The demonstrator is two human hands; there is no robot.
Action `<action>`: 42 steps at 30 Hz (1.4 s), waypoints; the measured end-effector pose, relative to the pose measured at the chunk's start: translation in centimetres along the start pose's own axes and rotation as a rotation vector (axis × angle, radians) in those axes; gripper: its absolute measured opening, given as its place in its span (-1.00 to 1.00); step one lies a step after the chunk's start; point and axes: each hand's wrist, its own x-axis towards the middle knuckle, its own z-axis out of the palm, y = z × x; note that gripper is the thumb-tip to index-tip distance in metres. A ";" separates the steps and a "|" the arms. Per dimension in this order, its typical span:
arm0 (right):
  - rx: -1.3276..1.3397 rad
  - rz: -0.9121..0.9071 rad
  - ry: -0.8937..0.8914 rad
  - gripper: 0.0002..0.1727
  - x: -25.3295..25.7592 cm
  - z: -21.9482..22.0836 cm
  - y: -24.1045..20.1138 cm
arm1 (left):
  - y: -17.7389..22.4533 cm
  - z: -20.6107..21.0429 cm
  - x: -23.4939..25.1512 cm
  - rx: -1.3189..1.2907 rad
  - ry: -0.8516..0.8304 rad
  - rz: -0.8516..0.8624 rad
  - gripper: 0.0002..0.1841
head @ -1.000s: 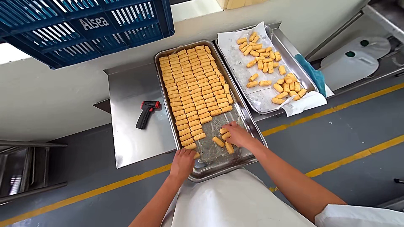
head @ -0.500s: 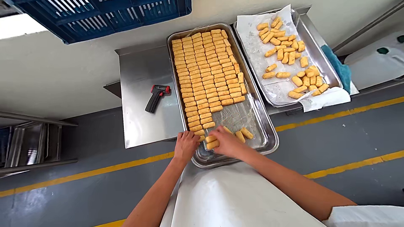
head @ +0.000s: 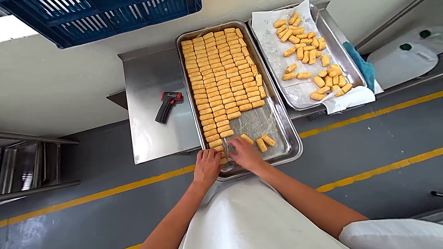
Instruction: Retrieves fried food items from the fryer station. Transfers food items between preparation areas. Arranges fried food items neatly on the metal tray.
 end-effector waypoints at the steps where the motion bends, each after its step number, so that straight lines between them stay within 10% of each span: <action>1: -0.101 0.011 0.083 -0.55 0.4 -1.0 0.9 | -0.2 0.2 0.2 0.014 0.008 -0.008 -0.55; 6: -0.396 0.146 -0.031 -0.60 1.7 -2.9 4.2 | -0.5 0.4 0.4 0.020 0.016 -0.010 -0.54; 11: -0.155 -0.226 -0.209 -0.68 -0.9 -1.0 0.9 | -0.9 0.0 0.6 -0.008 -0.001 0.005 -0.52; 15: -0.059 -0.143 -0.323 -0.66 -1.8 2.0 -0.3 | -1.4 -2.1 1.0 -0.093 -0.166 0.012 -0.48; 25: 0.147 0.063 -0.224 -0.67 -1.7 1.5 -0.5 | 1.8 -2.1 -0.1 -0.026 -0.301 -0.067 -0.52; 33: -0.423 0.400 -0.038 -0.56 -2.6 -6.1 5.3 | 1.3 -1.3 1.0 0.046 -0.270 -0.020 -0.55; 42: -0.203 0.144 -0.027 -0.60 -4.6 -3.7 3.8 | 0.3 -0.8 1.1 0.031 -0.166 0.013 -0.56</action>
